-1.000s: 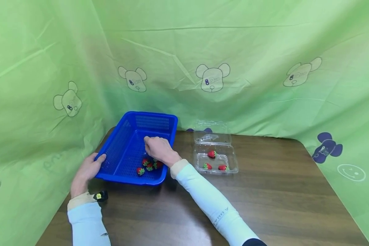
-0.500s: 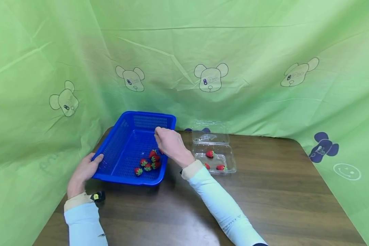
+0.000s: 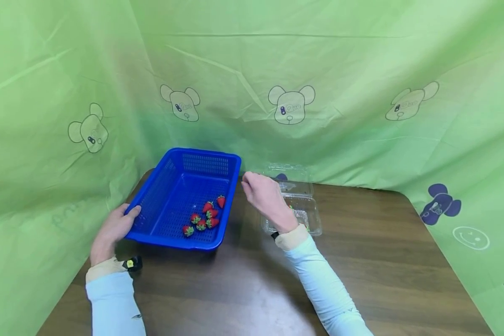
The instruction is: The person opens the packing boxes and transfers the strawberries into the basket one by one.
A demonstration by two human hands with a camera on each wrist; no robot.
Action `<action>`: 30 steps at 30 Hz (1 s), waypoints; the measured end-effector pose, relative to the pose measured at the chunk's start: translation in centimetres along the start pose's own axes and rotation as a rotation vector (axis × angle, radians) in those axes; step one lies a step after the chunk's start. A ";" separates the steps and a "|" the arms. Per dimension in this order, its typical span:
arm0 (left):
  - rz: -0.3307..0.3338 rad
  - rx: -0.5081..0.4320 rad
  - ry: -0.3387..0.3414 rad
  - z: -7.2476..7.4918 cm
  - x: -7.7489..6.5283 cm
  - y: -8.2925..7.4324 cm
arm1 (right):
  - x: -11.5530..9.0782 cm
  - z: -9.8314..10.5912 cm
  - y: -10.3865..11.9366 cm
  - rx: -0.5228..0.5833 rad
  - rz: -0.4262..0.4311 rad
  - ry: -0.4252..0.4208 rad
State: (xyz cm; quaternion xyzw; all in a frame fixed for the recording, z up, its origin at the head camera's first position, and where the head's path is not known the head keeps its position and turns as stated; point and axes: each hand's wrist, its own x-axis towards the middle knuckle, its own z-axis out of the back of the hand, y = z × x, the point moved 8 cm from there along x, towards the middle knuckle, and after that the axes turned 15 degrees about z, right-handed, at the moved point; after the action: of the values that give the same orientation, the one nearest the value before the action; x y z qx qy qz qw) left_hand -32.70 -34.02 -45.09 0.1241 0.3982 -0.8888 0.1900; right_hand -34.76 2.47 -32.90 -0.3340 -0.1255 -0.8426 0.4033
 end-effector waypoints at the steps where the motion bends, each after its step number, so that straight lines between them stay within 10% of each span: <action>1: 0.002 0.002 0.000 0.0 0.0 0.0 | -0.4 0.2 -0.4 -0.006 0.002 -0.006; 12: 0.005 0.005 -0.001 -0.1 -0.1 0.2 | -4.9 0.8 -5.1 -0.017 -0.138 0.040; 30: -0.008 0.007 -0.007 0.1 0.0 -0.2 | -11.2 -3.6 -9.2 0.107 -0.415 0.662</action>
State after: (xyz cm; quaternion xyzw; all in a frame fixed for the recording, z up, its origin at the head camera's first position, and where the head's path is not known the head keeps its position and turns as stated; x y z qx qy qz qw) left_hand -32.82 -33.96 -44.94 0.1199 0.3948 -0.8914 0.1875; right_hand -38.37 13.30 -42.43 0.0099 -0.0971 -0.9607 0.2597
